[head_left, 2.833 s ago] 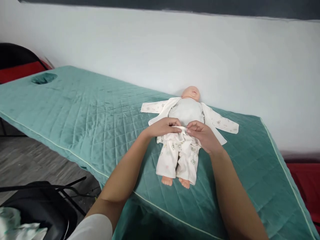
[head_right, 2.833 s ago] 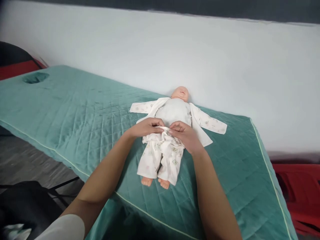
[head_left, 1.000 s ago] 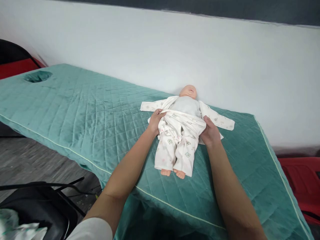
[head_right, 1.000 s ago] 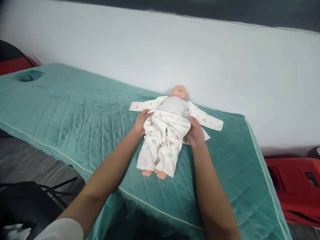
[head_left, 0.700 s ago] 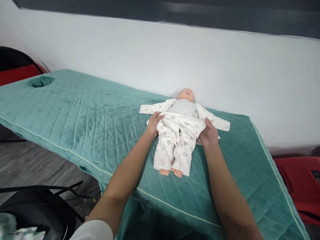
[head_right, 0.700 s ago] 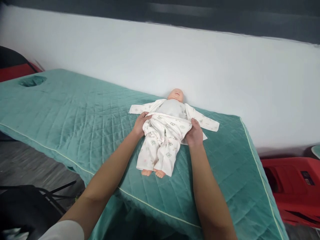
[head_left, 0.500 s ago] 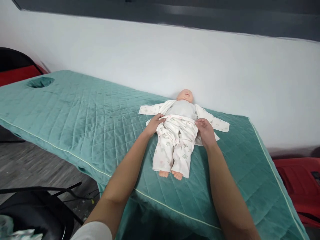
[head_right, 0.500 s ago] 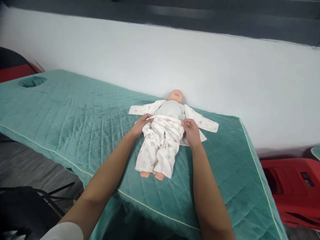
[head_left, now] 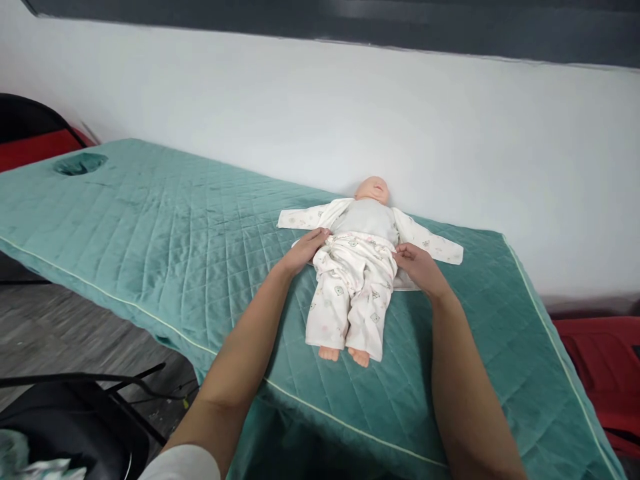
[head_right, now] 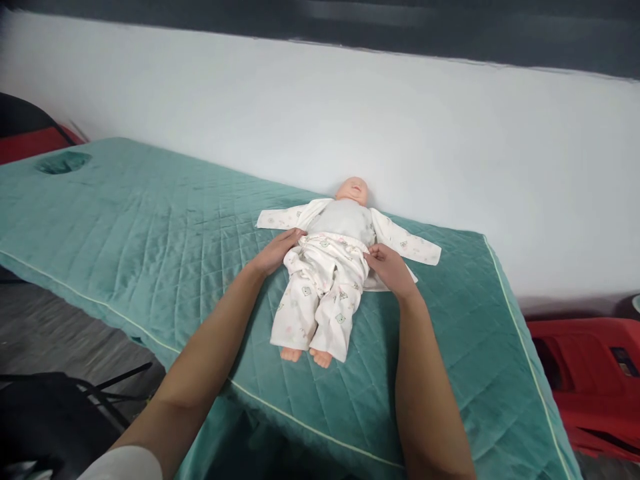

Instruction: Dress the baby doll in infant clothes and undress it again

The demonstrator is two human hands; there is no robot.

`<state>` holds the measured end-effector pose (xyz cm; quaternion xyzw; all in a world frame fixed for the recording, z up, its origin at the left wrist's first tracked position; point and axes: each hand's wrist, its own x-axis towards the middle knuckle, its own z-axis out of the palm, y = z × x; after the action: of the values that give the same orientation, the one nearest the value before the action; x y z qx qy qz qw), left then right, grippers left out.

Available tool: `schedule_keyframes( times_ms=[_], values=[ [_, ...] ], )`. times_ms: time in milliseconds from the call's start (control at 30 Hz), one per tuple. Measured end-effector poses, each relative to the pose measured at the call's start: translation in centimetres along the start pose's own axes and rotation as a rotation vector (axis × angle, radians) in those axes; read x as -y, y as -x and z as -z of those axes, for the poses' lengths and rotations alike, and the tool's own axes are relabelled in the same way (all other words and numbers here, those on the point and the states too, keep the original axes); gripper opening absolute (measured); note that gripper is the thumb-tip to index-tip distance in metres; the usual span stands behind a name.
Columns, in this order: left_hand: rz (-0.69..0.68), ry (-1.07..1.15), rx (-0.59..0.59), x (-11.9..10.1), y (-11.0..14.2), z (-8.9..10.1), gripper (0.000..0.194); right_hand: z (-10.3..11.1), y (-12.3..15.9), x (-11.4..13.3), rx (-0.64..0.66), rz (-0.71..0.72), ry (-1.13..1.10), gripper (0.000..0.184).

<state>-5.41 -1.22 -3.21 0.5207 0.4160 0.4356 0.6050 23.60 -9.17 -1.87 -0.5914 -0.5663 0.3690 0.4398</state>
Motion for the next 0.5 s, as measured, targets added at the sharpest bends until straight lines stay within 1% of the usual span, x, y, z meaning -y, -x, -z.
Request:
schedule_keyframes(
  times_ms=[67, 167, 233, 300, 400, 500],
  values=[
    [0.025, -0.017, 0.042, 0.18, -0.09, 0.04, 0.036, 0.03, 0.14, 0.21, 0.009, -0.012, 0.057, 0.036],
    [0.025, -0.014, 0.109, 0.36, -0.28, 0.20, 0.026, 0.12, 0.32, 0.63, 0.026, -0.004, 0.129, 0.041],
    [0.025, -0.007, 0.151, 0.42, -0.34, 0.31, 0.023, 0.22, 0.32, 0.67, 0.039, 0.004, 0.154, 0.042],
    [0.019, -0.001, 0.177, 0.41, -0.30, 0.39, 0.027, 0.37, 0.26, 0.40, 0.067, -0.002, 0.128, 0.038],
    [-0.021, -0.015, 0.220, 0.20, -0.09, 0.49, 0.034, 0.58, 0.16, -0.17, 0.133, -0.003, 0.015, 0.029],
    [-0.028, -0.041, 0.257, -0.17, 0.18, 0.70, 0.038, 0.69, 0.26, -0.19, 0.182, 0.006, -0.060, 0.025]
  ],
)
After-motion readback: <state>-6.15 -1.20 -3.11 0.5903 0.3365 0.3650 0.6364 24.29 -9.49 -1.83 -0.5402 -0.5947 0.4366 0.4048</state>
